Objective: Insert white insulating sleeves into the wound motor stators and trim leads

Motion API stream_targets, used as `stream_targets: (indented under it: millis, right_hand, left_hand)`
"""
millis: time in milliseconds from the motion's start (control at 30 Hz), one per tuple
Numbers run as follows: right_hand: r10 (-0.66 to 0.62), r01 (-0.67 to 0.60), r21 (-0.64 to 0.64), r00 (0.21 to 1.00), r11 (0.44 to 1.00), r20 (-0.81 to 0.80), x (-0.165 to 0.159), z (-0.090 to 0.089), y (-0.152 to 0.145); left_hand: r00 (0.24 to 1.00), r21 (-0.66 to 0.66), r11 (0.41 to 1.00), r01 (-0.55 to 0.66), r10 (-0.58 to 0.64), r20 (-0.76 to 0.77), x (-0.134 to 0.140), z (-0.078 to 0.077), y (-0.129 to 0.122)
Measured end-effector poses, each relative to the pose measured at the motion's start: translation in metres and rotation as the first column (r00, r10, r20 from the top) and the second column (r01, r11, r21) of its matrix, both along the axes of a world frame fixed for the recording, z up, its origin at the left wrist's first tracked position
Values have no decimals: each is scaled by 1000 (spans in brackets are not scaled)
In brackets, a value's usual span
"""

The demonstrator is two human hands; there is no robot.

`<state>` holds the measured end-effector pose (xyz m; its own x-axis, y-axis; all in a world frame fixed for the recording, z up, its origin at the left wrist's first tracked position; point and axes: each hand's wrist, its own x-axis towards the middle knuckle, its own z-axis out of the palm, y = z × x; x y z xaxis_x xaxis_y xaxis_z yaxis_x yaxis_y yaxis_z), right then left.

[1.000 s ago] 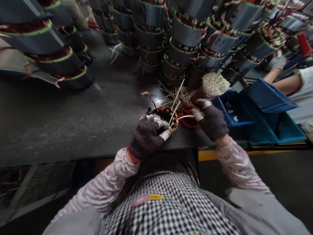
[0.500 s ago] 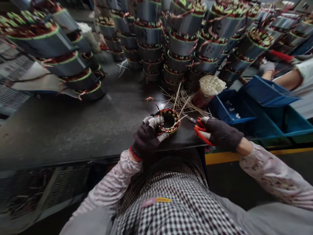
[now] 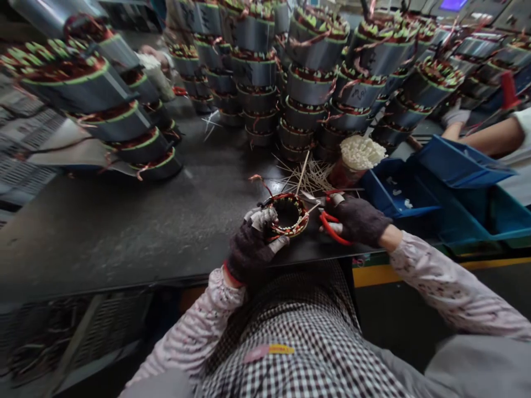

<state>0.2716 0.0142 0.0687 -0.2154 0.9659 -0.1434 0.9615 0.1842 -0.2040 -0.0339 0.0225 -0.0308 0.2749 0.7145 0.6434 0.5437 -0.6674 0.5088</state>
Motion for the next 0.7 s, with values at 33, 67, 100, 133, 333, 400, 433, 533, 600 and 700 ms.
stream_targets:
  millis: [33,67,100,133,333,400,433,533,600,700]
  right_hand:
    - [0,-2,27,996,1000,88,-4,0,5]
    - [16,-19,21,993,1000,119,-5,-1,8]
    - [41,-41,2,994,999,97,-4,-1,9]
    - [61,-61,-12,997,998,36,-1,-1,9]
    - [92,-87,51,990,995,-111,12,3,-33]
    - [135,-142,93,988,985,81,0,8,-46]
    - [153,-169,96,976,981,157,-6,11,-49]
    - [170,-181,42,967,983,189,-14,13,-52]
    - [154,-156,15,981,988,116,-9,8,-49]
    - [80,-83,47,995,995,63,-2,-4,-40]
  left_hand:
    - [1000,3,1000,6,-6,-10,-1,0,1]
    - [1000,4,1000,13,-13,-19,-1,1,1]
    - [1000,3,1000,20,-20,-22,-2,2,1]
    - [1000,-1,1000,26,-26,-18,-2,2,1]
    - [1000,-38,999,9,-9,-7,0,5,-1]
    - [999,-69,998,-3,0,-35,2,5,-3]
    - [999,-87,996,-13,9,-50,2,5,-3]
    - [995,-116,991,-60,51,-83,0,5,-4]
    - [991,-113,989,-93,81,-111,-4,5,-1]
    - [982,-102,987,-127,110,-153,-9,7,8]
